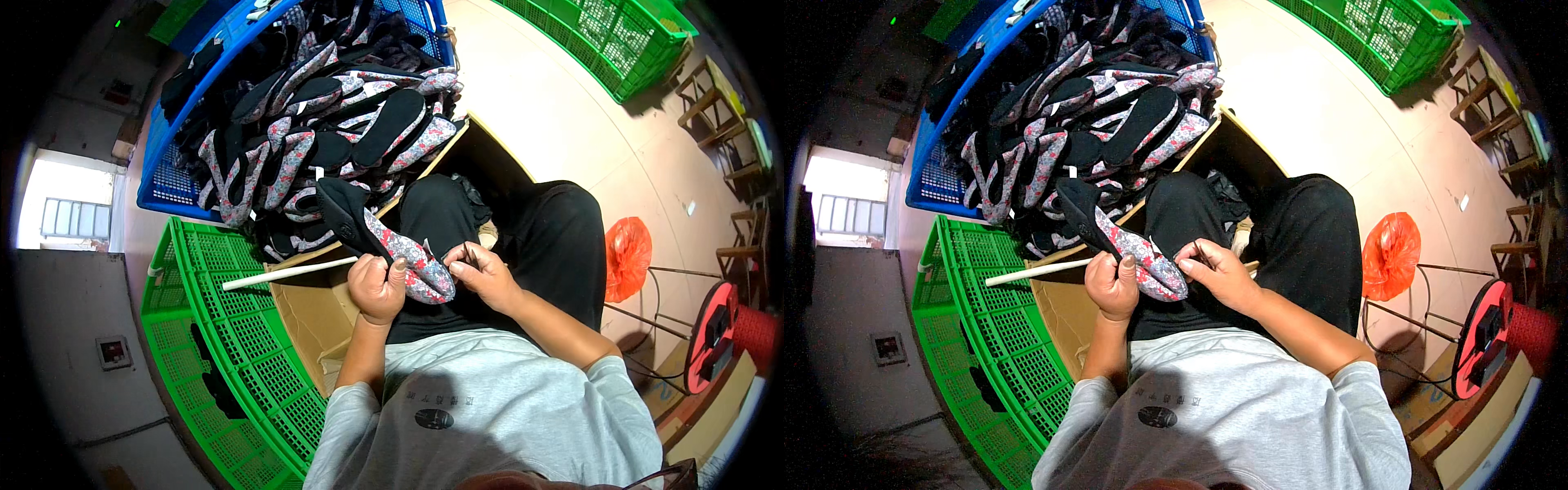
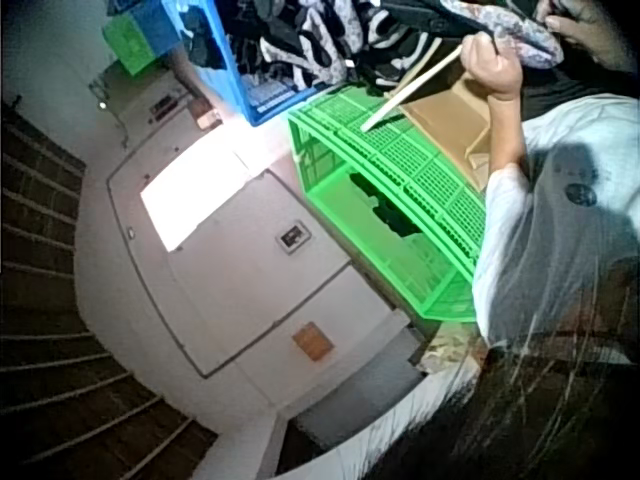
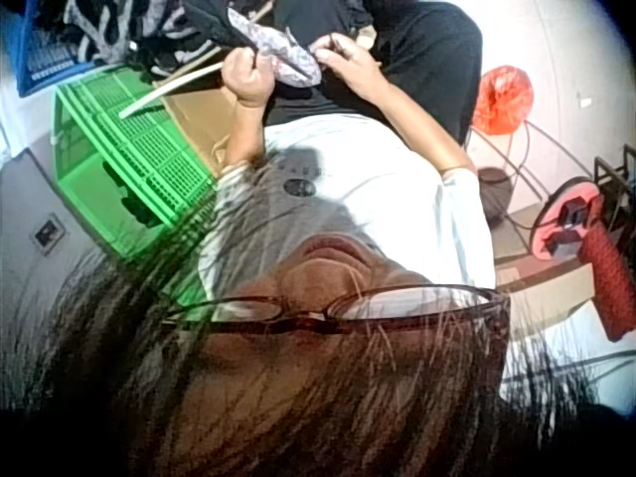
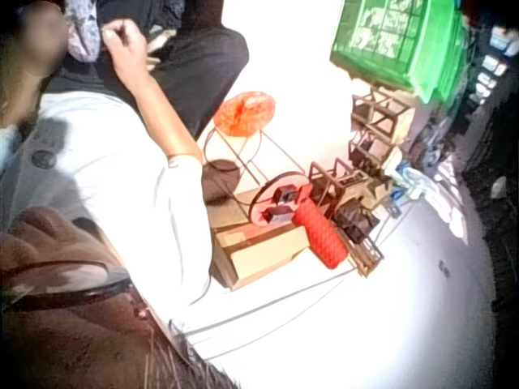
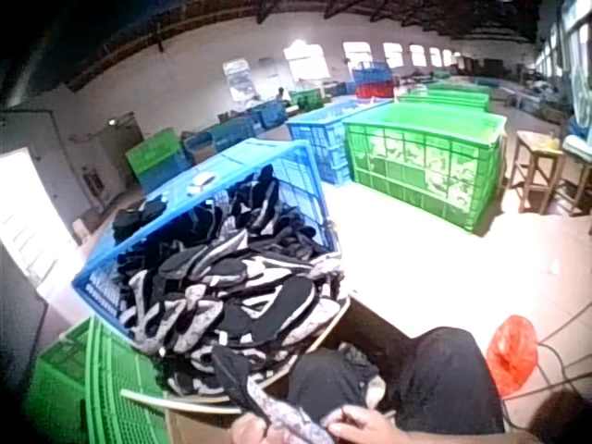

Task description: The person sits on the floor and uses scissors to trim excess fabric from the edges of floral-patterned slippers. They pick up slippers from a blue crate, cut the loose threads, and place the finished items into a green crate.

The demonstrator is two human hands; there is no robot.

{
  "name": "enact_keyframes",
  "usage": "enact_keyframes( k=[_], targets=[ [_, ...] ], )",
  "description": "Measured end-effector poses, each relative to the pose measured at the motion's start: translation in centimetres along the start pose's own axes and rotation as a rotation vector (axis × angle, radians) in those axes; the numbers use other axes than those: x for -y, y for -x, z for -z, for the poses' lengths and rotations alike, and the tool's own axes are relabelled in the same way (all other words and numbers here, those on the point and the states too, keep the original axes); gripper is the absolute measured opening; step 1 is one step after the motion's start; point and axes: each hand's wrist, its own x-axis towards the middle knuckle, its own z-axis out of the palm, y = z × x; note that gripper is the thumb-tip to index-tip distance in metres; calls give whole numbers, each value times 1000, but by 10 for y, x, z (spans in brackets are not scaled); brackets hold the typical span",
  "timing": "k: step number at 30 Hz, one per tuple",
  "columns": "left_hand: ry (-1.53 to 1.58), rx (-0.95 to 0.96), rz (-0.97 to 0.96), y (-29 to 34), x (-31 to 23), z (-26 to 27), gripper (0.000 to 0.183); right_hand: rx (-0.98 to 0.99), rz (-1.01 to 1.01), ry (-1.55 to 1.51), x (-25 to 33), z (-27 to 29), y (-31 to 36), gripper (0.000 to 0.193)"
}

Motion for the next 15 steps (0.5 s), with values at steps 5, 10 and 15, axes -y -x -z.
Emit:
enact_keyframes(
  k=[5, 10, 15],
  targets=[
    [-21, 48, -44, -1, 0, -1, 37, -24, -27, 5, -6, 4, -1, 19],
    [-91, 59, -82, -6, -7, 0, 36, -32, 70, 40, -17, 2, -1, 33],
    [-124, 54, -68, -18, -19, -12, 27, -142, 184, 292, -15, -1, 3, 52]
  ],
)
